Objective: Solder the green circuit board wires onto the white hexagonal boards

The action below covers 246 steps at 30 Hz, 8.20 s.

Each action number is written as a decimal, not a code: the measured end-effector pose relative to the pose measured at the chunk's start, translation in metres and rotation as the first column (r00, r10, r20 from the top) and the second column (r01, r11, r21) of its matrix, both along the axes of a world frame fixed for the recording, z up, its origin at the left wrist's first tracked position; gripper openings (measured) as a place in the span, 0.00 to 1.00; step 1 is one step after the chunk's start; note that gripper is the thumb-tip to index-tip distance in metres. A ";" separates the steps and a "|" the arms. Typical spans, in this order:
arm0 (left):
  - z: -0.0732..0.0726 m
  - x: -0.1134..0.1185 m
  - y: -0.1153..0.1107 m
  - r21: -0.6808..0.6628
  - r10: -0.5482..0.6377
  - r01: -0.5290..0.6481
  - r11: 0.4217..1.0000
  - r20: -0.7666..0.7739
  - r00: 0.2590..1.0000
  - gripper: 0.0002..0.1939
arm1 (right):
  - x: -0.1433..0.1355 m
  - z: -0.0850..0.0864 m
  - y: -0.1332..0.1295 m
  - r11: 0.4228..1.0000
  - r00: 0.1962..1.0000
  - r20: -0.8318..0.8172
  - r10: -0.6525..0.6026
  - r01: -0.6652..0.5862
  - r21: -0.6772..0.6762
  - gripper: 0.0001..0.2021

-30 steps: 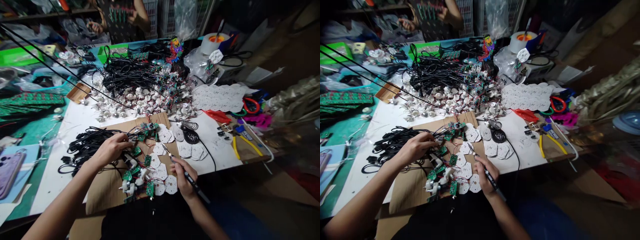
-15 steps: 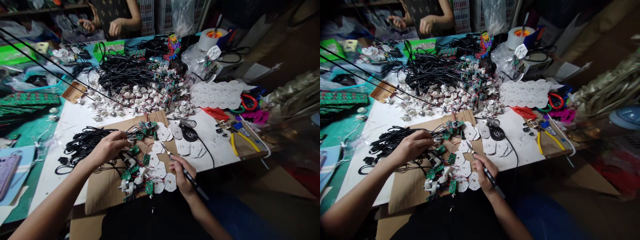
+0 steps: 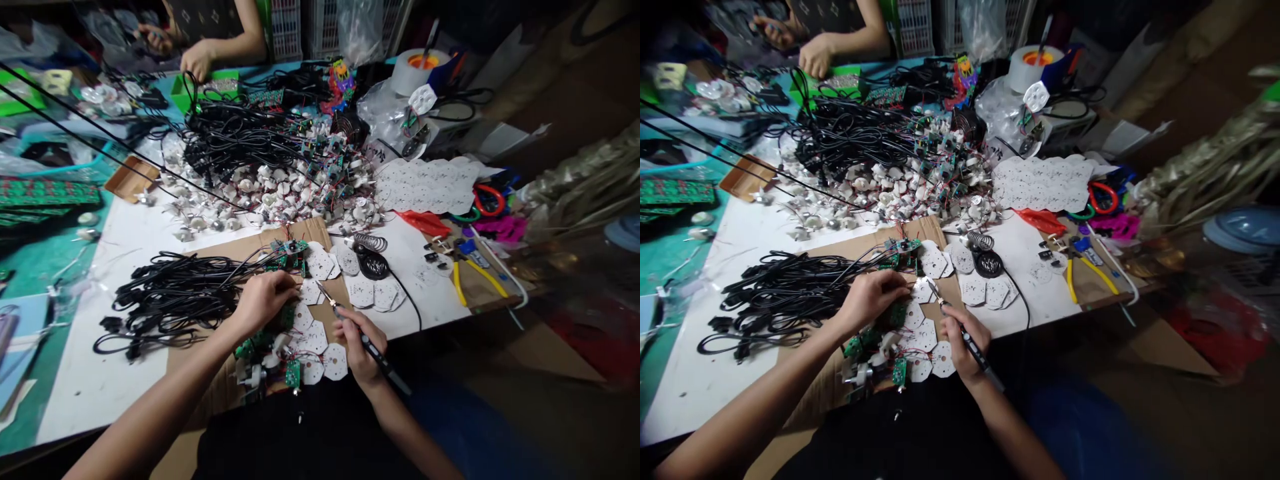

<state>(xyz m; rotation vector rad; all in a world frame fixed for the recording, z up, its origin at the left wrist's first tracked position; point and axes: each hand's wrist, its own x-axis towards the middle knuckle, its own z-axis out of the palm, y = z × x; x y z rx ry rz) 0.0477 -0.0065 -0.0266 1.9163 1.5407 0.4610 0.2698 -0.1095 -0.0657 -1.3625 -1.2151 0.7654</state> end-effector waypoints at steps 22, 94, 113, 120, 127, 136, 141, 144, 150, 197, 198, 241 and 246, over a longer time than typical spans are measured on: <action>-0.006 0.013 0.001 0.181 -0.125 0.202 0.962 -0.366 0.922 0.08 | -0.010 0.009 0.004 0.997 0.996 0.037 0.080 -0.079 -0.026 0.12; -0.008 -0.007 0.027 0.266 -0.435 0.565 0.781 -0.419 0.797 0.13 | -0.016 0.001 0.007 0.987 0.977 0.145 0.157 -0.160 0.012 0.12; -0.007 -0.008 0.027 0.277 -0.459 0.587 0.761 -0.409 0.789 0.12 | -0.015 0.002 0.008 0.985 0.972 0.166 0.164 -0.172 0.030 0.12; -0.009 -0.009 0.026 0.286 -0.452 0.592 0.753 -0.429 0.782 0.12 | -0.016 0.007 0.010 0.954 0.916 0.348 0.198 -0.261 0.144 0.14; -0.008 -0.008 0.027 0.298 -0.447 0.583 0.756 -0.416 0.792 0.13 | -0.017 0.004 0.003 0.983 0.977 0.157 0.144 -0.160 0.090 0.13; -0.012 -0.006 0.022 0.335 -0.385 0.525 0.782 -0.403 0.830 0.13 | -0.017 0.003 0.003 0.996 0.994 0.076 0.084 -0.087 0.035 0.12; 0.003 -0.005 0.008 0.318 -0.305 0.384 0.867 -0.271 0.913 0.10 | -0.015 0.009 0.004 0.998 0.999 0.013 0.052 -0.052 0.047 0.11; 0.012 -0.008 -0.005 0.202 -0.333 0.343 0.918 -0.082 0.939 0.06 | -0.011 0.011 0.003 0.997 0.999 -0.037 0.004 -0.001 0.075 0.11; -0.004 -0.004 -0.024 0.199 -0.277 0.290 0.936 -0.089 0.957 0.09 | -0.001 0.013 0.001 0.997 0.998 -0.054 -0.016 0.020 0.081 0.11; -0.006 -0.046 -0.020 0.414 0.087 0.072 0.907 -0.354 0.931 0.15 | 0.003 0.022 0.011 0.984 1.000 0.030 0.010 -0.015 0.177 0.11; -0.009 -0.049 -0.015 0.443 0.091 0.083 0.893 -0.357 0.930 0.17 | 0.003 0.023 0.012 0.981 0.999 0.032 0.015 -0.021 0.195 0.11; 0.010 0.019 0.045 -0.036 -0.290 0.307 0.951 0.238 0.927 0.16 | 0.056 0.015 0.034 0.936 0.890 0.290 -0.351 0.347 0.065 0.14; 0.007 0.013 0.048 -0.048 -0.233 0.248 0.968 0.209 0.950 0.15 | 0.052 0.016 0.037 0.946 0.882 0.347 -0.319 0.318 0.059 0.16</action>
